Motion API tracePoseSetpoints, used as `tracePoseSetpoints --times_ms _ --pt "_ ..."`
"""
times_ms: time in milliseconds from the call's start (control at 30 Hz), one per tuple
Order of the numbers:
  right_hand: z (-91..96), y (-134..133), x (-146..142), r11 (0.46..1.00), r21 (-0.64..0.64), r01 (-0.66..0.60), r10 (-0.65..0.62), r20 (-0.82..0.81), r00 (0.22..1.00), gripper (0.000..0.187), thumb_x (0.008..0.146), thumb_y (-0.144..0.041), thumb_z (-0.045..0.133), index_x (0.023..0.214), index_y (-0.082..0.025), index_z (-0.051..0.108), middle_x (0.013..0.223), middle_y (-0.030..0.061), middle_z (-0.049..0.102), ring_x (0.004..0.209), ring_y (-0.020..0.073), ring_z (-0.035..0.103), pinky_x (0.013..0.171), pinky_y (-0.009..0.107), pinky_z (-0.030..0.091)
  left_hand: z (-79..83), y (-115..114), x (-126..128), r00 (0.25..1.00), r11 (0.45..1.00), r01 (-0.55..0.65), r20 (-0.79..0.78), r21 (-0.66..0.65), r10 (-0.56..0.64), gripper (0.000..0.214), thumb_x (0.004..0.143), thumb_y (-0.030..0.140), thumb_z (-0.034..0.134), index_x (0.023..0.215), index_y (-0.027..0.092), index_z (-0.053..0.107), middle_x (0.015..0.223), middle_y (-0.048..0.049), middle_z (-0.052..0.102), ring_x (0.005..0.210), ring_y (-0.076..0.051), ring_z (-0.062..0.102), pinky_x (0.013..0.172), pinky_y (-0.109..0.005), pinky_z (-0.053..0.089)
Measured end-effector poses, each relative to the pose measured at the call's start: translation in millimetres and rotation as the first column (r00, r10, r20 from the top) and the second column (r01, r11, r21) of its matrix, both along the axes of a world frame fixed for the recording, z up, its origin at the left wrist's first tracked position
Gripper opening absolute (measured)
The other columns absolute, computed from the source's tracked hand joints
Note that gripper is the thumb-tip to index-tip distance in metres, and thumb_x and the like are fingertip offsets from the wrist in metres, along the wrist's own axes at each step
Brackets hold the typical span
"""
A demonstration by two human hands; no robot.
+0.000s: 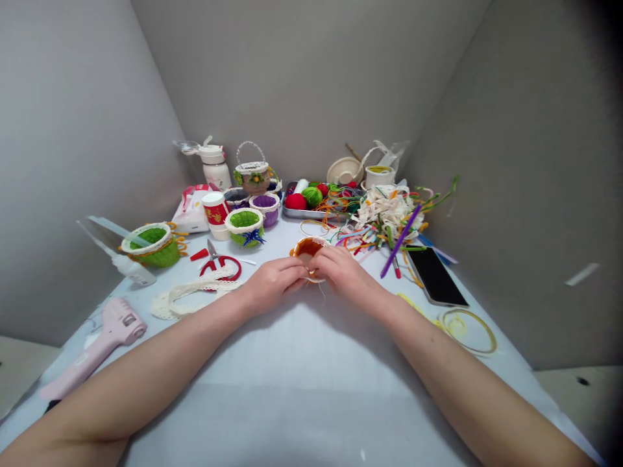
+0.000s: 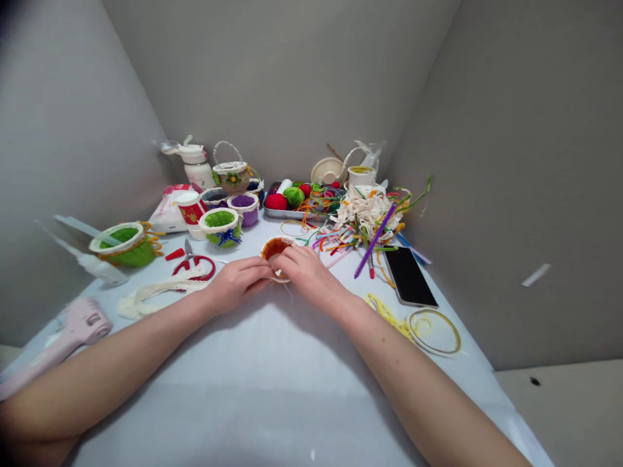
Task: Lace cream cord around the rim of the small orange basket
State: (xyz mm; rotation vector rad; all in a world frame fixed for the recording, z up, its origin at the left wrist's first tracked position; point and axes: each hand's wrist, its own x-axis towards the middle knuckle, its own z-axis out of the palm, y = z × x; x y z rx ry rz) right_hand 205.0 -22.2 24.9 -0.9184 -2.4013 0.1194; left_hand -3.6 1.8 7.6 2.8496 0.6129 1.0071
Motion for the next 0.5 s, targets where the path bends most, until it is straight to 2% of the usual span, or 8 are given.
tracePoseSetpoints --times_ms 133,200,267,367,500 --pt "-2.7 -2.5 -3.7 0.995 -0.096 -0.012 0.005 -0.071 0.997 0.012 0.095 -0.015 0.047 0.091 -0.017 0.058 0.089 0.004 0.062 0.085 0.0169 0.052 0.08 0.031 0.039 -0.5 1.8 -1.4 1.0 1.0 0.008 0.018 -0.016 -0.008 0.019 0.096 0.019 0.048 0.095 0.014 0.067 0.091 -0.0086 0.07 0.083 -0.016 0.067 0.075 -0.026 0.055" --pt "-1.5 -3.0 -2.7 0.995 -0.1 -0.015 0.006 -0.083 0.997 0.015 0.095 -0.014 0.045 0.094 -0.018 0.059 0.09 0.0037 0.063 0.086 0.0166 0.053 0.08 0.031 0.039 -1.6 3.3 -2.1 0.999 1.0 0.005 0.044 -0.02 -0.005 0.019 0.096 0.019 0.05 0.097 0.016 0.068 0.093 -0.0081 0.07 0.085 -0.015 0.067 0.076 -0.026 0.056" --pt "1.4 -3.5 -0.3 1.0 -0.02 -0.002 0.001 -0.063 0.998 0.019 0.095 -0.011 0.043 0.1 -0.017 0.06 0.096 0.0058 0.064 0.092 0.0178 0.054 0.083 0.032 0.039 -2.9 5.4 -2.7 0.997 0.999 -0.01 0.08 -0.033 0.013 0.017 0.095 0.019 0.052 0.099 0.017 0.068 0.095 -0.0074 0.07 0.086 -0.015 0.067 0.078 -0.025 0.055" --pt "5.4 -5.9 0.9 0.985 0.169 0.029 -0.035 0.035 0.999 0.021 0.096 -0.012 0.044 0.108 -0.017 0.061 0.107 0.0095 0.064 0.101 0.0205 0.053 0.089 0.036 0.036 -3.6 8.5 -3.4 0.991 0.995 -0.052 0.117 -0.089 0.063 0.015 0.094 0.02 0.056 0.098 0.017 0.069 0.093 -0.0064 0.071 0.086 -0.015 0.067 0.079 -0.026 0.055" --pt "2.1 -9.2 -5.2 0.946 0.322 0.034 -0.095 0.175 0.98 0.02 0.098 -0.019 0.046 0.104 -0.021 0.065 0.105 0.0072 0.065 0.098 0.0203 0.05 0.088 0.038 0.034 -2.2 9.7 -3.7 0.986 0.984 -0.083 0.133 -0.159 0.105 0.014 0.092 0.02 0.057 0.093 0.015 0.07 0.089 -0.0065 0.07 0.082 -0.015 0.066 0.075 -0.026 0.054"
